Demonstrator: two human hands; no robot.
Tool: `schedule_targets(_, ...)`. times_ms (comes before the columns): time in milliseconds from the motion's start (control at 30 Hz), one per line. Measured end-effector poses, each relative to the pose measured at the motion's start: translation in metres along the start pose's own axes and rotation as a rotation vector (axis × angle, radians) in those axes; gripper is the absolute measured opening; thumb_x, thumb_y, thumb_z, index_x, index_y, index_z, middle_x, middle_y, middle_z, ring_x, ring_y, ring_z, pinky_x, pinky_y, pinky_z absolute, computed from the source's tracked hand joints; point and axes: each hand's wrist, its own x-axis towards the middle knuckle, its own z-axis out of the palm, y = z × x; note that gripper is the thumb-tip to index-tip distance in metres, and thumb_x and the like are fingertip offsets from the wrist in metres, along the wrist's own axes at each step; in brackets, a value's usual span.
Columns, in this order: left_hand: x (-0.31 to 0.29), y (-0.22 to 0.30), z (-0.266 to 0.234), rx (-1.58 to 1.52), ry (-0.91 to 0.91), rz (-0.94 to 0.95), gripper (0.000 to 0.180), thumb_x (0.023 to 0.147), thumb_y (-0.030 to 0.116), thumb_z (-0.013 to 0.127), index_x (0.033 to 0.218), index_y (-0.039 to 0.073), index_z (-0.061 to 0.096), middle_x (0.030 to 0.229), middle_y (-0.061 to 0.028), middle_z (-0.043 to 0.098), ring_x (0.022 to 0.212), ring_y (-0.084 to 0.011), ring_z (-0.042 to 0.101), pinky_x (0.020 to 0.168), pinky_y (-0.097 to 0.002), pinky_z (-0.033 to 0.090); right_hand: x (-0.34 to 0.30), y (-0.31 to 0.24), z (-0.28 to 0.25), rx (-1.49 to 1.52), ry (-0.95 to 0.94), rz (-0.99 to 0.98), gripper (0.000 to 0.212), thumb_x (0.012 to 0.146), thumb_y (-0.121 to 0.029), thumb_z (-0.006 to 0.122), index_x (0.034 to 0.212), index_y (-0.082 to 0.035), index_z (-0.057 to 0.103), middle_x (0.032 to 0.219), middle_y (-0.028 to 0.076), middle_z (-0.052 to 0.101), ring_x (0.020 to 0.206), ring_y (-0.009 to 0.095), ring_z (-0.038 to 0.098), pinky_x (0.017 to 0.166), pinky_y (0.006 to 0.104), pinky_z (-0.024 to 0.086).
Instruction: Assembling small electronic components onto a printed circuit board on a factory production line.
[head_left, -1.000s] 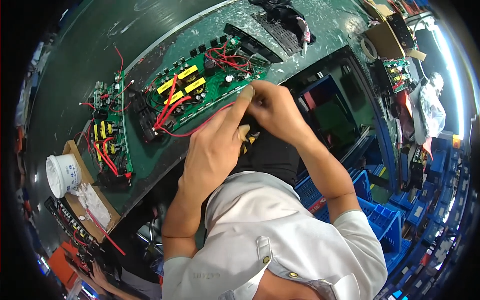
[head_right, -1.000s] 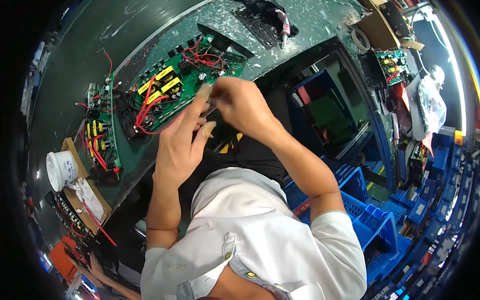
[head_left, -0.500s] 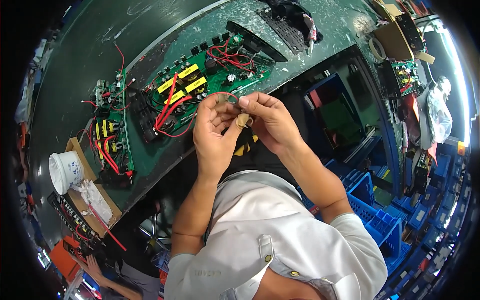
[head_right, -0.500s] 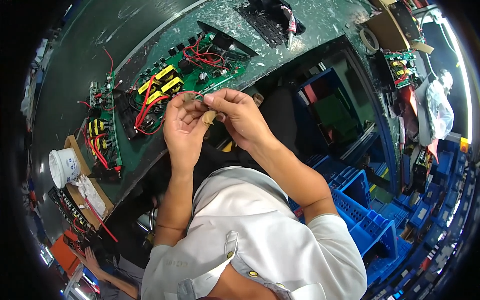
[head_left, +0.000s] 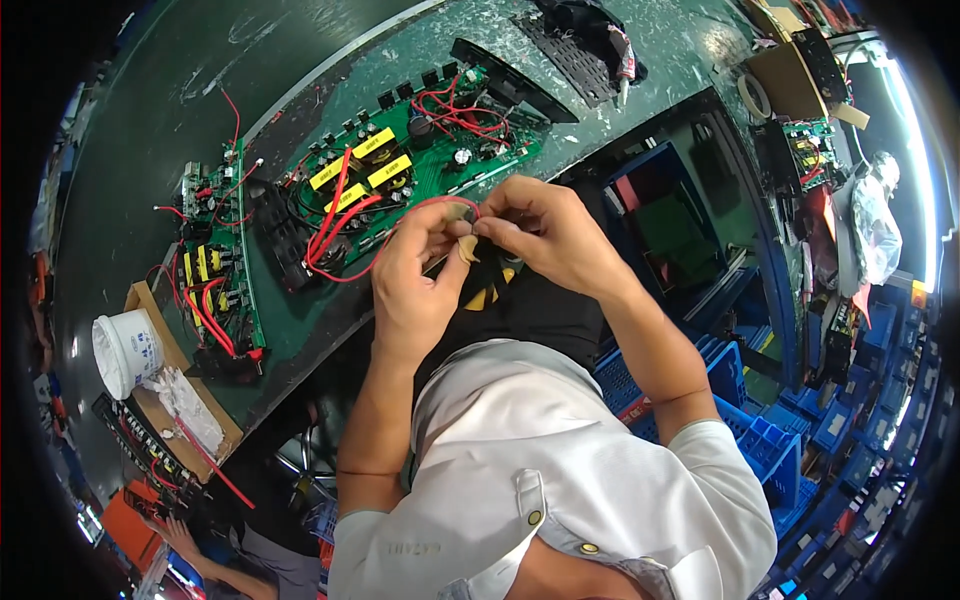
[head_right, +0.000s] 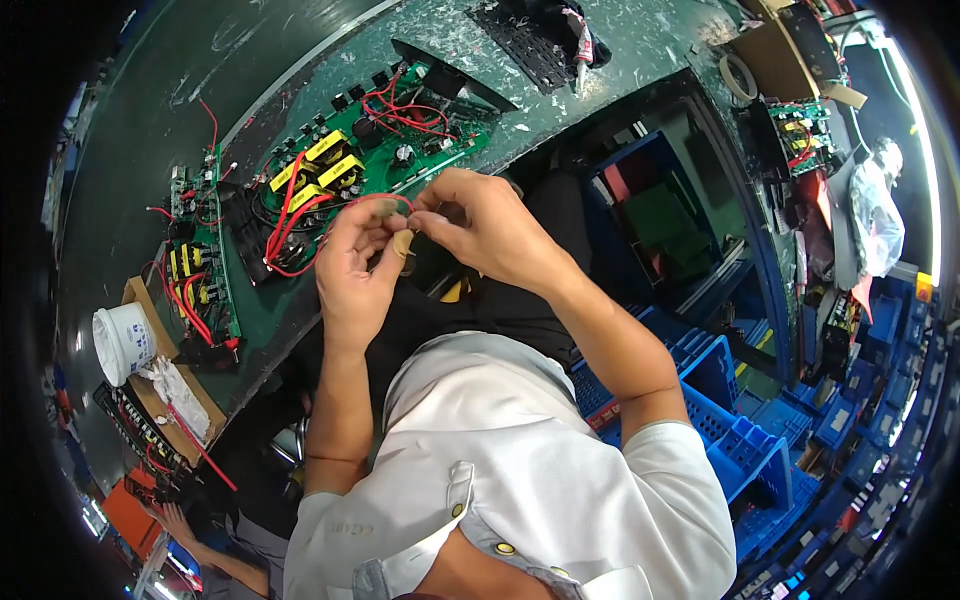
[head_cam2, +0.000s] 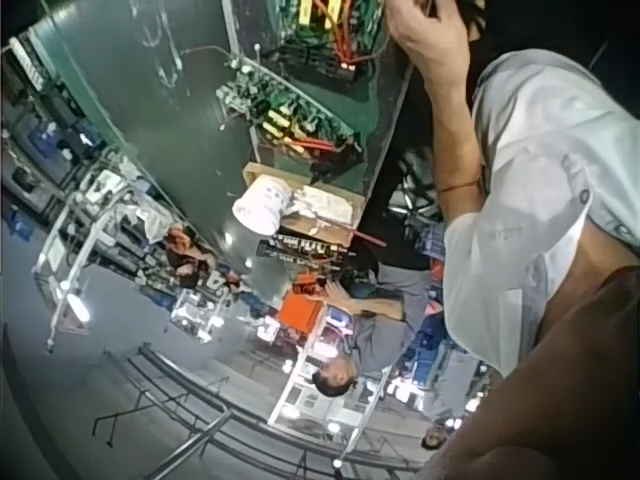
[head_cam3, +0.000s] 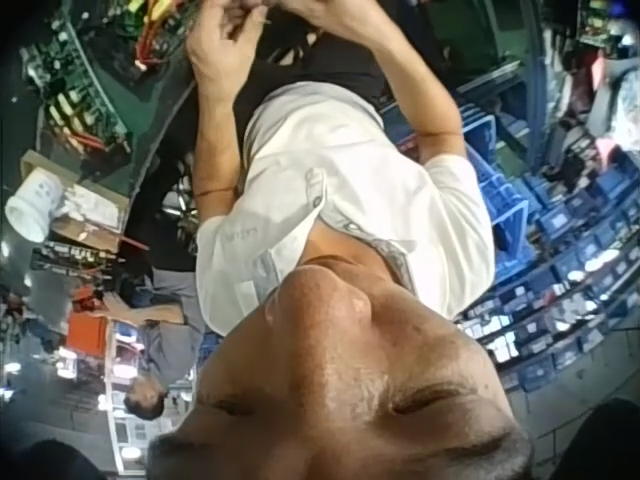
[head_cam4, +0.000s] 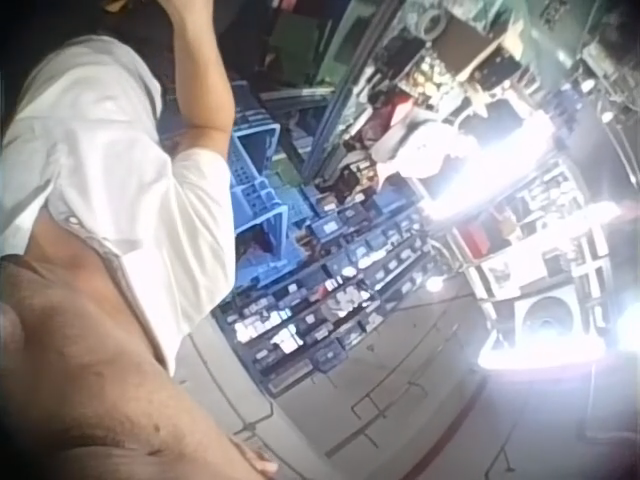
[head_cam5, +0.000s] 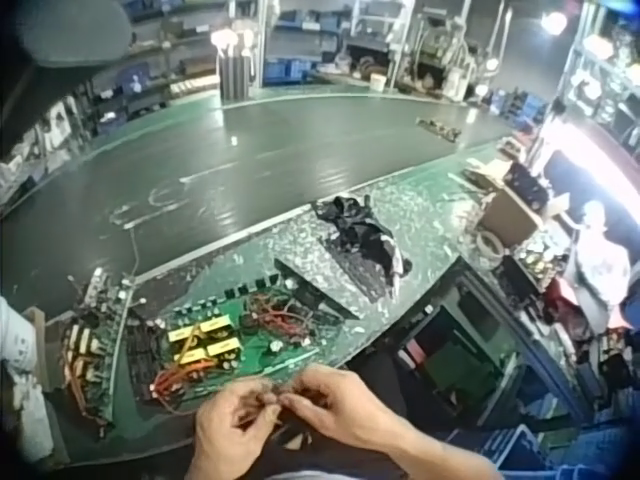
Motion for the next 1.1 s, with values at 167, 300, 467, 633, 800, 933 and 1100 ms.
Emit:
schedule_targets(167, 0.004, -0.002, -0.001, -0.167, 0.015, -0.011, 0.027, 0.089, -0.006, 0.068, 0.115, -0.001, 0.061, 0.106, -0.0096, 0.066, 0.09, -0.0135, 0.067, 0.082, -0.0275, 0.056, 0.006, -0.002, -0.011, 0.028, -0.184, -0.001, 0.012, 0.093, -0.007, 0.068, 0.1, 0.002, 0.064, 0.087, 0.001, 0.066, 0.078, 0.005, 0.059, 0.067, 0.022, 0.049)
schedule_targets(300, 0.007, -0.013, 0.002, -0.033, 0.114, 0.068, 0.022, 0.088, -0.002, 0.069, 0.11, -0.001, 0.063, 0.1, -0.0105, 0.068, 0.089, -0.0166, 0.068, 0.078, -0.03, 0.055, 0.019, 0.002, -0.014, -0.256, 0.111, -0.172, 0.016, 0.093, -0.01, 0.066, 0.101, 0.003, 0.067, 0.082, 0.004, 0.067, 0.075, 0.007, 0.061, 0.066, 0.0257, 0.051)
schedule_targets(467, 0.009, -0.019, 0.0, 0.269, 0.081, 0.23, 0.02, 0.087, -0.002, 0.069, 0.105, -0.001, 0.064, 0.097, -0.0136, 0.067, 0.087, -0.0279, 0.067, 0.076, -0.0353, 0.054, 0.041, 0.008, -0.018, -0.481, 0.45, -0.089, 0.026, 0.089, -0.02, 0.07, 0.097, 0.004, 0.07, 0.079, 0.016, 0.069, 0.071, 0.02, 0.066, 0.067, 0.0333, 0.053)
schedule_targets(633, 0.011, -0.023, -0.001, 0.319, 0.049, 0.37, 0.019, 0.084, -0.003, 0.071, 0.102, -0.002, 0.065, 0.096, -0.0123, 0.067, 0.082, -0.0252, 0.066, 0.073, -0.0317, 0.053, 0.047, 0.016, -0.017, -0.543, 0.491, -0.071, 0.027, 0.089, -0.022, 0.07, 0.096, 0.004, 0.071, 0.079, 0.017, 0.069, 0.072, 0.023, 0.067, 0.068, 0.0348, 0.052)
schedule_targets(800, -0.023, -0.015, 0.0, 0.059, -0.238, 0.235, 0.022, 0.082, -0.001, 0.073, 0.103, -0.001, 0.067, 0.097, -0.0118, 0.067, 0.079, -0.0211, 0.067, 0.069, -0.0304, 0.053, 0.048, 0.013, -0.012, -0.618, 0.461, -0.099, 0.026, 0.088, -0.02, 0.069, 0.095, 0.004, 0.071, 0.082, 0.018, 0.07, 0.075, 0.028, 0.069, 0.07, 0.0369, 0.053)
schedule_targets(933, -0.066, -0.06, 0.002, 0.17, -0.435, -0.117, 0.026, 0.086, 0.008, 0.072, 0.11, -0.001, 0.067, 0.1, -0.0141, 0.068, 0.08, -0.0238, 0.068, 0.073, -0.0333, 0.054, 0.048, 0.004, -0.01, -0.713, 0.475, -0.067, 0.025, 0.087, -0.02, 0.069, 0.094, 0.005, 0.07, 0.085, 0.019, 0.07, 0.078, 0.031, 0.07, 0.072, 0.0379, 0.054)
schedule_targets(1100, -0.117, -0.115, -0.007, 0.44, -0.441, -0.249, 0.029, 0.091, 0.015, 0.069, 0.116, 0.0, 0.066, 0.105, -0.0157, 0.069, 0.082, -0.0247, 0.07, 0.074, -0.0341, 0.055, 0.052, -0.006, -0.014, -0.823, 0.361, -0.042, 0.023, 0.086, -0.018, 0.067, 0.092, 0.004, 0.07, 0.087, 0.022, 0.069, 0.085, 0.038, 0.067, 0.076, 0.0424, 0.053)
